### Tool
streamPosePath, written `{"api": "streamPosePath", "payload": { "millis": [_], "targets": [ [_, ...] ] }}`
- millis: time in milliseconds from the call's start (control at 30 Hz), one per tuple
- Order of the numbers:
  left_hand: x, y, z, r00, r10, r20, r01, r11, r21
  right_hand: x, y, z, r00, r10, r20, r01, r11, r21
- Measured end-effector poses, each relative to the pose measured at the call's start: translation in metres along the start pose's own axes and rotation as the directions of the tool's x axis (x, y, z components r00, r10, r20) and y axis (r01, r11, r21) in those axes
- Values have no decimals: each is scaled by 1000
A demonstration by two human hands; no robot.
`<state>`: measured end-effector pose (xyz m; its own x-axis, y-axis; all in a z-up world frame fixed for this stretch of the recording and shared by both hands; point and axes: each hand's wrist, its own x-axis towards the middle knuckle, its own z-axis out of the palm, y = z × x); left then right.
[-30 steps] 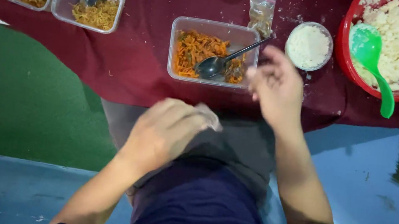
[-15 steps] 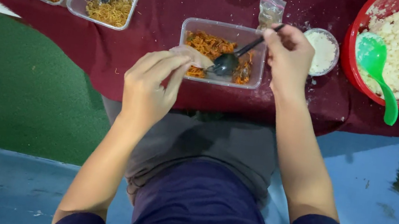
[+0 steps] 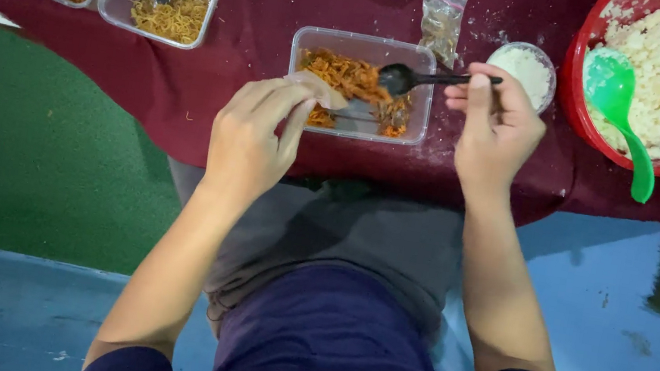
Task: Package food ingredients into small bags and wrap rice balls for boxing
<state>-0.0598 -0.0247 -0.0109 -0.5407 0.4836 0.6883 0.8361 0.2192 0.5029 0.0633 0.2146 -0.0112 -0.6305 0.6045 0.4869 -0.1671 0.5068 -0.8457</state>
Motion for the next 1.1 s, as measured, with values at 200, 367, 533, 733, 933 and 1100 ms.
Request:
{"api": "streamPosePath", "payload": {
  "millis": [200,367,533,733,933,1100],
  "targets": [
    [-1,3,-1,999,-34,28,34,999,11,-3,0,14,943,327,56,-331,923,195],
    [0,1,-4,999,-29,41,27,998,49,-6,20,10,872,486,63,-483,832,273],
    [-5,-5,-10,995,10,94,-27,984,174,-6,30,-1,834,552,-3,-506,767,394],
    [6,2,5,998,33,52,-38,993,110,0,19,-17,857,512,-58,-434,778,454],
    [15,2,16,987,88,134,-99,992,78,6,-39,-18,930,361,-70,-310,873,378],
    [21,-5,25,958,191,215,-205,978,45,10,-71,-13,999,31,30,-35,990,140]
  ]
}}
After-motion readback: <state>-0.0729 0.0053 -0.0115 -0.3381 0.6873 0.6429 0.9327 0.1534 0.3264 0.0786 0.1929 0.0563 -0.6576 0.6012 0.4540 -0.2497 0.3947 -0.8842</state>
